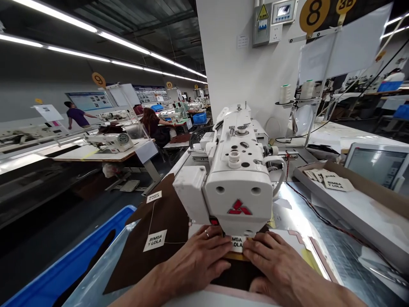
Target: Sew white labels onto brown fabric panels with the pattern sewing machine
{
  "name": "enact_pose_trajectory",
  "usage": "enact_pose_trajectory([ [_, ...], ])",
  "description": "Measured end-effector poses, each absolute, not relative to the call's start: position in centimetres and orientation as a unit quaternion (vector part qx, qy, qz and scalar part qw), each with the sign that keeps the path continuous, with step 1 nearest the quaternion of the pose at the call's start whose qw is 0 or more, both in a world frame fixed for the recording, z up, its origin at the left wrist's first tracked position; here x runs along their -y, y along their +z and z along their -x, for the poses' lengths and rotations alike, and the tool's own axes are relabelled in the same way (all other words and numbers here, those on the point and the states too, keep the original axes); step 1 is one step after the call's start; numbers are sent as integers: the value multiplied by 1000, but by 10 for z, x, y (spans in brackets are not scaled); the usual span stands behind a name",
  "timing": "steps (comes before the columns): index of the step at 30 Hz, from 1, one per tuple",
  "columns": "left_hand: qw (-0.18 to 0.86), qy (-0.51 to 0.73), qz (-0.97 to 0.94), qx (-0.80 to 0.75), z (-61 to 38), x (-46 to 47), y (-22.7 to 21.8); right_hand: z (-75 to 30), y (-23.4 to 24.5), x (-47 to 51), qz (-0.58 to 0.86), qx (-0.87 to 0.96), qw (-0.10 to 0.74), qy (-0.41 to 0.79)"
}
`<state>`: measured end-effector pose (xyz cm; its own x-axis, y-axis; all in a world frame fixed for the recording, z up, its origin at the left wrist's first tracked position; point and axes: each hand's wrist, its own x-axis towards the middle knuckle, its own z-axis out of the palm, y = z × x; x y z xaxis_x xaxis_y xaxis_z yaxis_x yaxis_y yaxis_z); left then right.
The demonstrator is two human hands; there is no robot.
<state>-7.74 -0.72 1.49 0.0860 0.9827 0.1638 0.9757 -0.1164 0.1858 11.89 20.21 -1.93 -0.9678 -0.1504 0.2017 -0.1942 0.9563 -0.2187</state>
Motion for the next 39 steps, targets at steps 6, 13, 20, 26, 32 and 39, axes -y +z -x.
enact_pose_trajectory([
  [6,-20,68,-756,-651,71,-2,11,-122,-6,-204,-97,986,88,106],
  [13,19,55,-765,-642,70,-12,6,-129,-15,-207,-113,972,182,102],
  [20,34,86,-761,-643,72,-15,8,-128,-26,-205,-101,955,238,146],
  [26,75,80,-761,-640,75,-19,14,-128,-25,-205,-111,954,234,153],
  [32,120,85,-745,-651,72,-25,22,-128,-27,-204,-102,954,231,159],
  [39,100,112,-748,-646,73,-19,19,-127,-20,-204,-134,960,209,126],
])
